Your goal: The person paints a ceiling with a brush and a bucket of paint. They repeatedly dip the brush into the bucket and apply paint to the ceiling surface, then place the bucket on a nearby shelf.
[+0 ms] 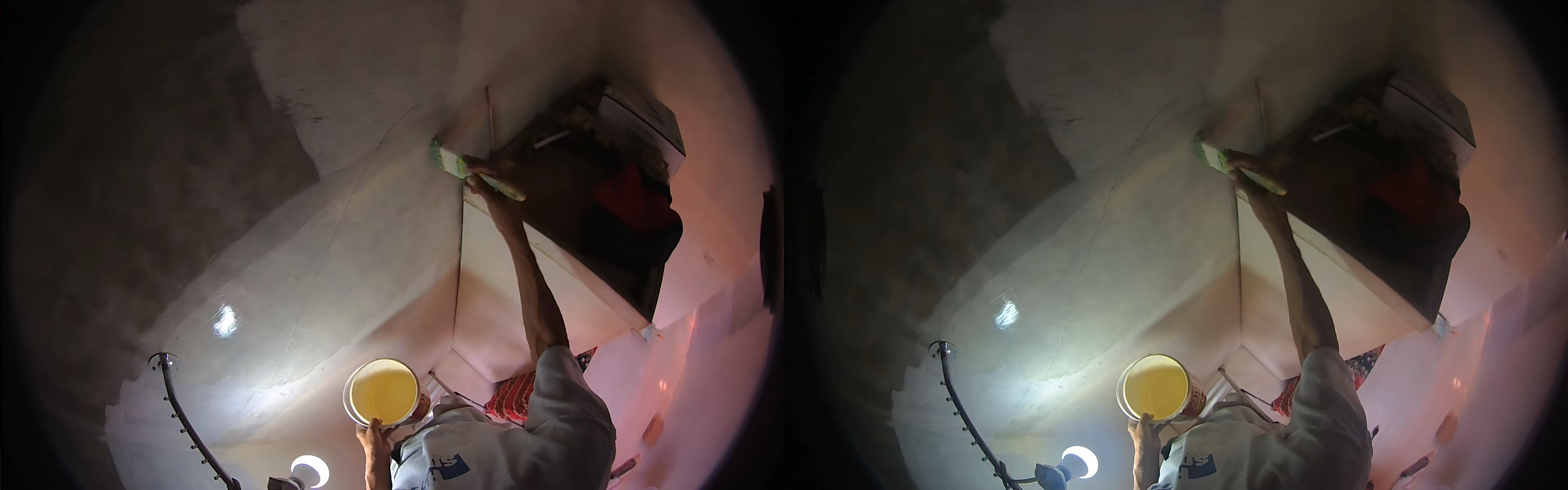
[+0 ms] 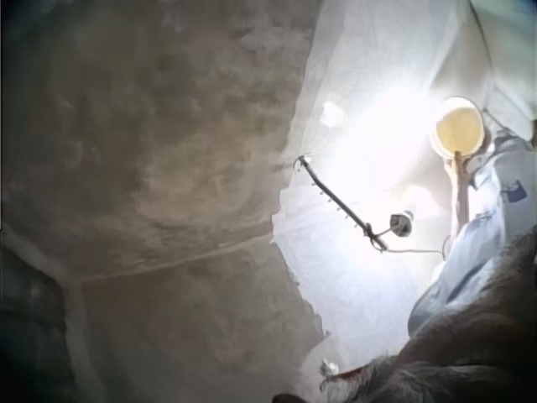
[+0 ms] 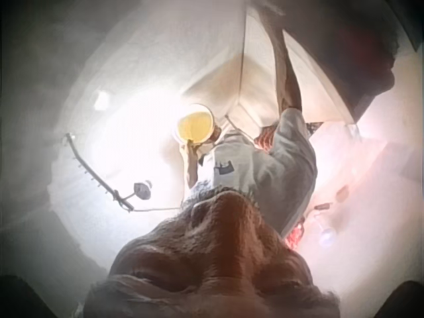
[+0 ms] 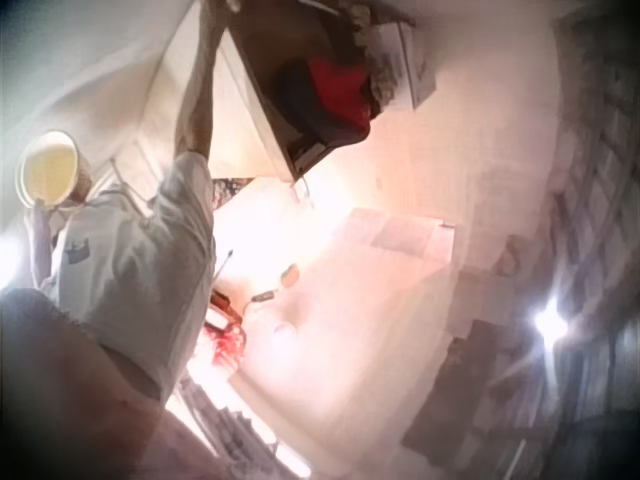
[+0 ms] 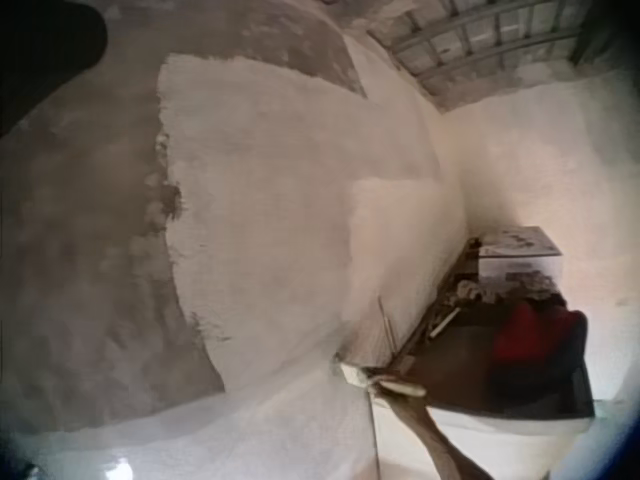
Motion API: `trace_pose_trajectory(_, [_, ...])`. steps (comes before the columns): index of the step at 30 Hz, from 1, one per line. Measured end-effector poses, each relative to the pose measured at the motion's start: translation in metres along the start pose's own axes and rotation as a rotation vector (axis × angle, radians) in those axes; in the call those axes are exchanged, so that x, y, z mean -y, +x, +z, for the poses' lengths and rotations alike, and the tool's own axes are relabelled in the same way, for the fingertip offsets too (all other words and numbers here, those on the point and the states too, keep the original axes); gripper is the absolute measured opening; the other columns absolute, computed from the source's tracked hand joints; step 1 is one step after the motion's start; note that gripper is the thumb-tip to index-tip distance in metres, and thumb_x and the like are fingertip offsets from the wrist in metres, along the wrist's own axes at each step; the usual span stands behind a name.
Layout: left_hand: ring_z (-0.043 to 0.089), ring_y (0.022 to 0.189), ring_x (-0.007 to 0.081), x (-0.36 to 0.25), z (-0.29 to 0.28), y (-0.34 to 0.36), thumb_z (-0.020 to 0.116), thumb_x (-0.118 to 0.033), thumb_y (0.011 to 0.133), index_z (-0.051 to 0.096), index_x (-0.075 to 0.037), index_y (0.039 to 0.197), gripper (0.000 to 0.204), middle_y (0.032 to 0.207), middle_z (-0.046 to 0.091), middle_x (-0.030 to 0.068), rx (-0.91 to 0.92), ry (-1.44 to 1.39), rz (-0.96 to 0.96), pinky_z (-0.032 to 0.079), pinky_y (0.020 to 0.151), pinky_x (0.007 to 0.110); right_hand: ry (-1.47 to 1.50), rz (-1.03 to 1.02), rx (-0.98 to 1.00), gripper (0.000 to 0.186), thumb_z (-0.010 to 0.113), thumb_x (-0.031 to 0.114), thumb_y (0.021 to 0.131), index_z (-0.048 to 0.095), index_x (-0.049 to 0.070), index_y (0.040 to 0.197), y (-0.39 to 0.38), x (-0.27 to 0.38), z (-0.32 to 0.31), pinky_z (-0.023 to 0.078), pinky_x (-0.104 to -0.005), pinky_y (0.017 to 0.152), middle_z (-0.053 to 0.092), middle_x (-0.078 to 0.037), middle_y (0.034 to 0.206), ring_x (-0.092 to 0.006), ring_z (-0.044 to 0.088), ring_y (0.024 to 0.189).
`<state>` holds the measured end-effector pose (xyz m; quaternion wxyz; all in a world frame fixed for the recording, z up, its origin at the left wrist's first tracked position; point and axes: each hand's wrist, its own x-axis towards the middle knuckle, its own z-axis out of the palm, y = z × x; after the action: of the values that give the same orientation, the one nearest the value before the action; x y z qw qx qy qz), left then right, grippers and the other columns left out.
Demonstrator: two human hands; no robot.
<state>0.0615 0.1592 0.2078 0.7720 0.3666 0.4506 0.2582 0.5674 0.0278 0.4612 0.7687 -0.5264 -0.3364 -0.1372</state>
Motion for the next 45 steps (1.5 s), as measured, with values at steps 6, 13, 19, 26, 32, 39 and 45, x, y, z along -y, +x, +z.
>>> trace_pose_trajectory(6, [0.067,0.088,0.0326,-0.007,0.004,-0.001,0.056,-0.003,0.082,0.047,0.001,0.128,0.046,0.111,0.058,0.0182,0.027,0.035,-0.005,0.066,0.062,0.045,0.116,0.261,-0.11,0.029,0.077,0.023,0.087,0.07,0.008,0.111,0.059,-0.032,-0.072,0.058,-0.0318,0.074,0.069,-0.006,0.108,-0.0172,0.068,0.097])
trace_pose_trajectory(13, [0.067,0.09,0.0318,-0.008,0.0,-0.01,0.055,-0.001,0.083,0.046,0.002,0.128,0.046,0.112,0.058,0.0182,0.018,0.021,0.018,0.065,0.063,0.044,-0.014,0.1,-0.278,0.026,0.076,0.022,0.089,0.07,0.011,0.111,0.082,-0.047,-0.095,0.052,-0.0253,0.07,0.068,-0.003,0.107,-0.0094,0.062,0.087])
trace_pose_trajectory(19, [0.066,0.092,0.0321,-0.007,-0.001,-0.006,0.055,-0.001,0.083,0.047,0.002,0.127,0.045,0.113,0.058,0.0185,0.037,0.025,0.007,0.065,0.064,0.044,-0.273,-0.358,-0.172,0.026,0.068,-0.006,0.084,0.069,0.005,0.107,0.027,-0.027,-0.013,0.05,-0.0279,0.084,0.069,-0.007,0.112,-0.0136,0.061,0.099])
trace_pose_trajectory(26, [0.066,0.089,0.0345,-0.003,0.003,-0.001,0.056,0.0,0.081,0.047,0.002,0.125,0.045,0.11,0.058,0.0181,0.03,0.027,0.004,0.065,0.063,0.047,-0.233,-0.257,0.081,0.026,0.069,-0.01,0.083,0.069,0.004,0.105,-0.053,0.038,0.075,0.053,-0.0314,0.094,0.066,-0.012,0.12,-0.0217,0.064,0.11])
trace_pose_trajectory(32, [0.066,0.085,0.0323,0.0,0.002,-0.003,0.055,0.002,0.082,0.048,0.001,0.124,0.043,0.108,0.059,0.0172,0.047,-0.033,-0.036,0.065,0.062,0.047,0.085,0.074,0.221,0.021,0.067,0.003,0.091,0.067,0.004,0.112,-0.038,0.027,0.046,0.055,-0.0288,0.079,0.066,-0.008,0.123,-0.013,0.063,0.095])
trace_pose_trajectory(39, [0.066,0.084,0.0301,-0.007,0.009,-0.008,0.055,0.001,0.085,0.049,-0.001,0.123,0.039,0.103,0.059,0.0142,0.067,-0.018,-0.007,0.065,0.064,0.049,-0.037,0.121,-0.218,0.028,0.073,0.025,0.091,0.068,0.01,0.114,0.053,-0.028,-0.087,0.056,-0.03,0.073,0.068,-0.003,0.11,-0.0138,0.066,0.099])
trace_pose_trajectory(45, [0.066,0.084,0.0317,-0.003,0.003,-0.007,0.055,0.0,0.087,0.048,0.0,0.123,0.037,0.104,0.058,0.0142,0.04,-0.001,-0.011,0.064,0.066,0.05,-0.149,-0.049,-0.19,0.023,0.075,0.022,0.09,0.07,0.01,0.11,0.029,-0.036,-0.049,0.053,-0.0274,0.077,0.066,0.001,0.11,-0.01,0.062,0.1])
